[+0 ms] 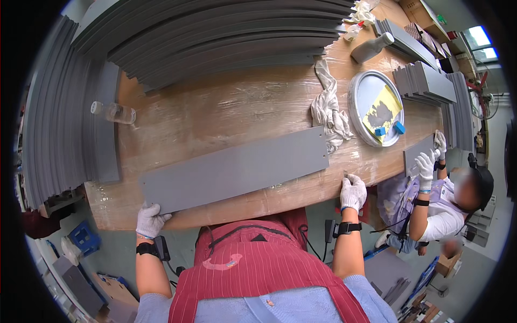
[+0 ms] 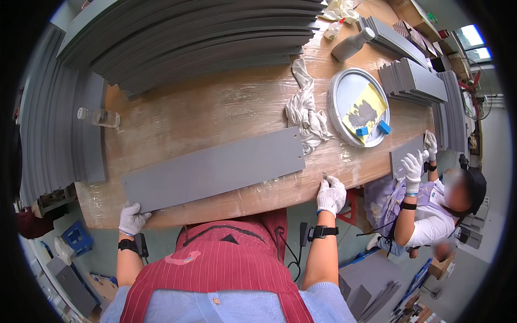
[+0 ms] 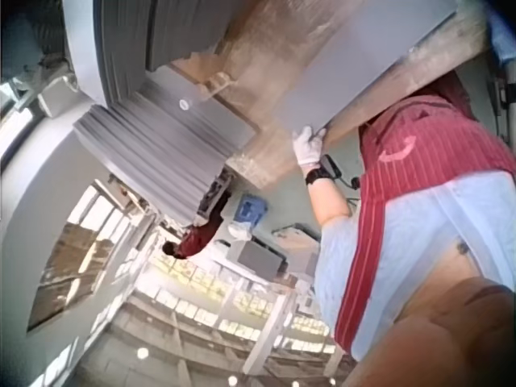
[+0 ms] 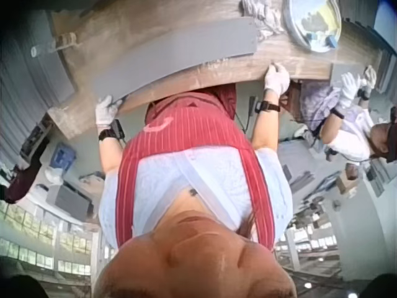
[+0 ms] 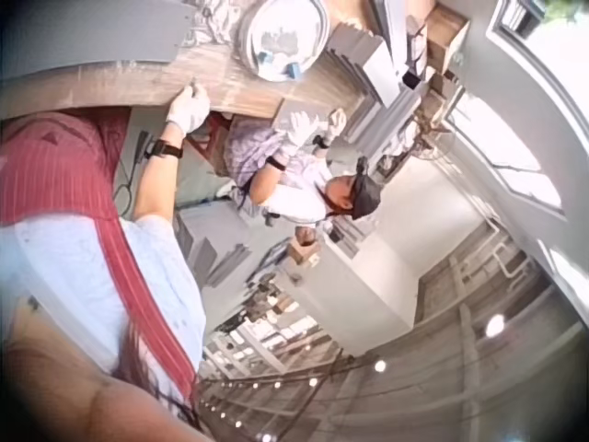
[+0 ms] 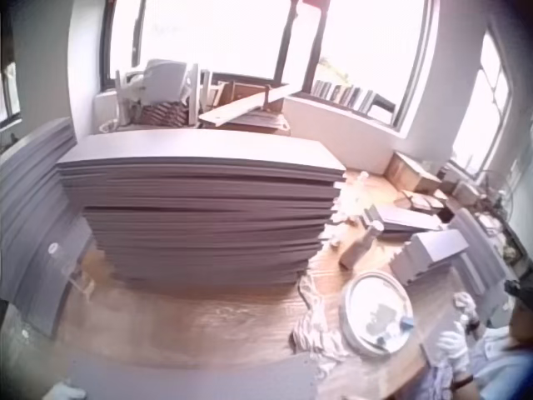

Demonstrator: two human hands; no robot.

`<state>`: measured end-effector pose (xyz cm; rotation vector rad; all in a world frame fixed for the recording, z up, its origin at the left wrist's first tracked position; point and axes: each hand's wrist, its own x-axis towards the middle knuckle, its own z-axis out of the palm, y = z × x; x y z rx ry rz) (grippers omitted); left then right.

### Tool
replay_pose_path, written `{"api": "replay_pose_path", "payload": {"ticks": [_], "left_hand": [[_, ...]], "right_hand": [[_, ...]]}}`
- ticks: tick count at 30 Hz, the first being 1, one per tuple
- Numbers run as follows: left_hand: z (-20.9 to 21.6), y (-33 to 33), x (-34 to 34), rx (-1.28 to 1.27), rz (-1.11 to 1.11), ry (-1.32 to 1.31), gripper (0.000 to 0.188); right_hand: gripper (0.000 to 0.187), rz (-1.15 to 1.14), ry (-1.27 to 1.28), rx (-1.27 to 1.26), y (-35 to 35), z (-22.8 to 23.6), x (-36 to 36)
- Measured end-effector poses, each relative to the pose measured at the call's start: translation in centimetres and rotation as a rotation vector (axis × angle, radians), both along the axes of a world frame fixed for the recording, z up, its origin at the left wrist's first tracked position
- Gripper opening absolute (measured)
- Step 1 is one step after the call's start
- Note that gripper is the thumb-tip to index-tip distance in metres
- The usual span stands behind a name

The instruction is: The person cleans and sands gray metal panels on a wooden workbench. They wipe the panels with a white cloth, apply a liquid from a bottle, and use a blue sanding block to smooth the edges and surfaces. The person handles the panels one at a time, flipping them over to treat different sides.

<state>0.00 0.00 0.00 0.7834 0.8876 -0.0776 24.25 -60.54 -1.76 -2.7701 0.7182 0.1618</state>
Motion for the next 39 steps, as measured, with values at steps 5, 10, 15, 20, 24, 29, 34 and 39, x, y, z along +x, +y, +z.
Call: {"api": "replay_pose_path", "payload": {"ticks": [5, 10, 15, 20, 24, 29, 34, 39], "left_hand": [[-1.1, 0.5, -0.5, 0.089, -0.065, 0.079, 0.061], [0.3, -0.6, 1.5, 0.082, 0.183, 0.066, 0.049], [-1.4, 1.6, -0.3, -0.061, 0.098, 0.003, 0.049], [-1.1, 2.3, -0.3, -0.072, 0.045, 0.013, 0.046], [-1.4, 2.4, -0.6, 0.008, 0.026, 0.037, 0.046], [-2.6, 2.9, -1.1, -0.053, -0.055, -0.057, 0.053], [-1.5, 3.8, -1.0, -0.268, 0.011, -0.191, 0.082], [-3.1, 4.9, -1.9, -0.416, -0.022, -0.348, 0.099]], "right_hand": [[0.031, -0.269, -0.192, 0.391, -3.5, -4.2, -3.3], [0.033, -0.411, -0.131, 0.655, -1.9, -1.4, -2.1], [0.028, 0.042, -0.342, 0.416, 4.7, -0.5, 1.2], [0.025, 0.467, -0.477, 0.077, 20.1, -2.1, 1.7], [0.023, 0.730, -0.484, 0.129, 33.2, -1.0, -2.1], [0.030, 1.196, -0.301, 0.346, 43.1, 0.5, -10.4], [0.030, 0.513, -0.642, 0.164, 33.8, -2.3, -4.8], [0.033, 0.676, -0.471, 0.026, 38.9, -1.4, -8.0]]}}
